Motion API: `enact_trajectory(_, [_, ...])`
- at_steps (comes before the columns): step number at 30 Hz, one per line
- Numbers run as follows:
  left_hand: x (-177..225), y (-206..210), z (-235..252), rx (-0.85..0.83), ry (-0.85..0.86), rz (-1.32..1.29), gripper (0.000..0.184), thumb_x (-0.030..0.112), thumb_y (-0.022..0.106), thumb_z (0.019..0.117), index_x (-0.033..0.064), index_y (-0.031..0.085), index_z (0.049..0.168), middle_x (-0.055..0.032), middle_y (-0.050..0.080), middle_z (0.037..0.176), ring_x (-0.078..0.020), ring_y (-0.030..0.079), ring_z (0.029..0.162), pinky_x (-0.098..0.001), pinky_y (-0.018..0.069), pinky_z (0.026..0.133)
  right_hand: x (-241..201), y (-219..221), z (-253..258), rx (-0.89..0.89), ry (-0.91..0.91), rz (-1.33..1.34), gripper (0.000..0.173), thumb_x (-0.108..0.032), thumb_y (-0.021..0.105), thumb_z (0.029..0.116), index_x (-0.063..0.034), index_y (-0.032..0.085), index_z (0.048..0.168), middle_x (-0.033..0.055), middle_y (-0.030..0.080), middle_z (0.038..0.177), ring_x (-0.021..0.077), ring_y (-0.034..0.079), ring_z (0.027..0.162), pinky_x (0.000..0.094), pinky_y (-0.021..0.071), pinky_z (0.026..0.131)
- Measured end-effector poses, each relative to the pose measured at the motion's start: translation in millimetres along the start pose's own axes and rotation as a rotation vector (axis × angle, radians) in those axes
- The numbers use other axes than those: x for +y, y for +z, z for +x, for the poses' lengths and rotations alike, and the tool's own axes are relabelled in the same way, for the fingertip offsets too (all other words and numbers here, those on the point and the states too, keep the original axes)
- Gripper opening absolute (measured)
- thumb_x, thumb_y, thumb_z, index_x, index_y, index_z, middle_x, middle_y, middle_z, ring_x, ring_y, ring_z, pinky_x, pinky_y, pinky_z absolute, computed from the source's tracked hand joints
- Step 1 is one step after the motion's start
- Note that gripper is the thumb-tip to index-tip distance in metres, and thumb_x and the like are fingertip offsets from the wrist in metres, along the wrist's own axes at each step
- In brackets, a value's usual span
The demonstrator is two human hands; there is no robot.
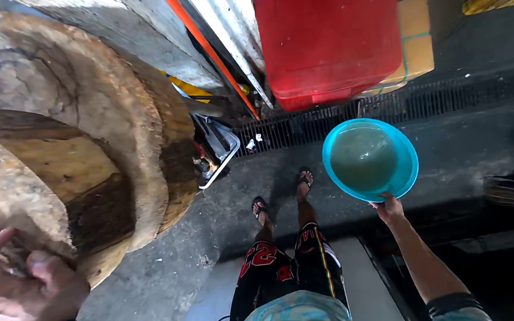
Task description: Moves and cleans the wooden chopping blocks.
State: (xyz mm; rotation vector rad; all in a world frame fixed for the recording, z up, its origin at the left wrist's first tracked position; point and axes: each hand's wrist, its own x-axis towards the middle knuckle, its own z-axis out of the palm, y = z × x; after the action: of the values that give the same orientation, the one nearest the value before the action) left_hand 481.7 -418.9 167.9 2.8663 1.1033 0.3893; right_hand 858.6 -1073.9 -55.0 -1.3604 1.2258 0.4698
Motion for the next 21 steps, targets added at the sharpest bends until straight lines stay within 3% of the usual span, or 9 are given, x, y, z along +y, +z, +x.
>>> enact_trajectory(6, [62.5, -22.1, 11.0, -0.09, -0.142, -0.098, 0.057, 0.037, 0.04, 0.109, 0.0068, 0.037, 0.157, -0.0205, 0.048, 0.152, -0.0214, 0.051, 0.138, -0.0376, 0.0398, 0.116, 66.3, 43.0, 59.1, 0.001, 0.079, 0.04, 0.044, -0.006, 0.046, 0.1007, -0.0058, 0.038, 0.144, 0.023, 0.055, 0.129, 0.0334, 0.065, 0.103, 0.0491, 0.0598, 0.079])
enact_trajectory(11, [55.2, -24.6, 22.2, -0.036, 0.056, -0.055, 0.056, 0.038, 0.04, 0.107, 0.0033, 0.043, 0.151, -0.0204, 0.041, 0.158, -0.0318, 0.037, 0.149, -0.047, 0.0321, 0.122, 130.9, 85.0, 80.5, -0.021, 0.048, -0.037, 0.042, -0.013, 0.042, 0.1057, -0.0024, 0.039, 0.146, 0.0261, 0.055, 0.132, 0.0356, 0.066, 0.102, 0.0481, 0.0605, 0.078])
enact_trajectory(15, [63.0, -25.6, 30.2, 0.002, 0.097, -0.063, 0.051, 0.035, 0.043, 0.1059, 0.0053, 0.049, 0.147, -0.0193, 0.046, 0.154, -0.0316, 0.043, 0.144, -0.0474, 0.0377, 0.117, 166.5, 109.6, 66.8, -0.106, 0.018, -0.062, 0.042, -0.021, 0.034, 0.11, -0.0044, 0.036, 0.148, 0.024, 0.056, 0.133, 0.0336, 0.066, 0.105, 0.0467, 0.0593, 0.079])
enact_trajectory(18, [51.8, -18.5, 31.0, -0.007, 0.079, -0.104, 0.054, 0.04, 0.044, 0.1028, 0.0042, 0.053, 0.141, -0.0207, 0.05, 0.148, -0.0321, 0.044, 0.142, -0.048, 0.0365, 0.118, 180.0, 113.1, 41.2, -0.117, -0.003, -0.084, 0.043, -0.022, 0.036, 0.1099, -0.0061, 0.036, 0.15, 0.0233, 0.054, 0.138, 0.034, 0.066, 0.11, 0.048, 0.0597, 0.083])
enact_trajectory(21, [75.2, -21.7, 36.5, 0.013, 0.012, -0.118, 0.054, 0.042, 0.043, 0.1007, 0.0051, 0.058, 0.137, -0.0223, 0.054, 0.143, -0.0338, 0.048, 0.136, -0.0516, 0.036, 0.113, 176.0, 116.6, 24.0, -0.078, -0.01, -0.09, 0.043, -0.023, 0.038, 0.1095, -0.0062, 0.036, 0.149, 0.0244, 0.054, 0.138, 0.0368, 0.065, 0.111, 0.0511, 0.0595, 0.081])
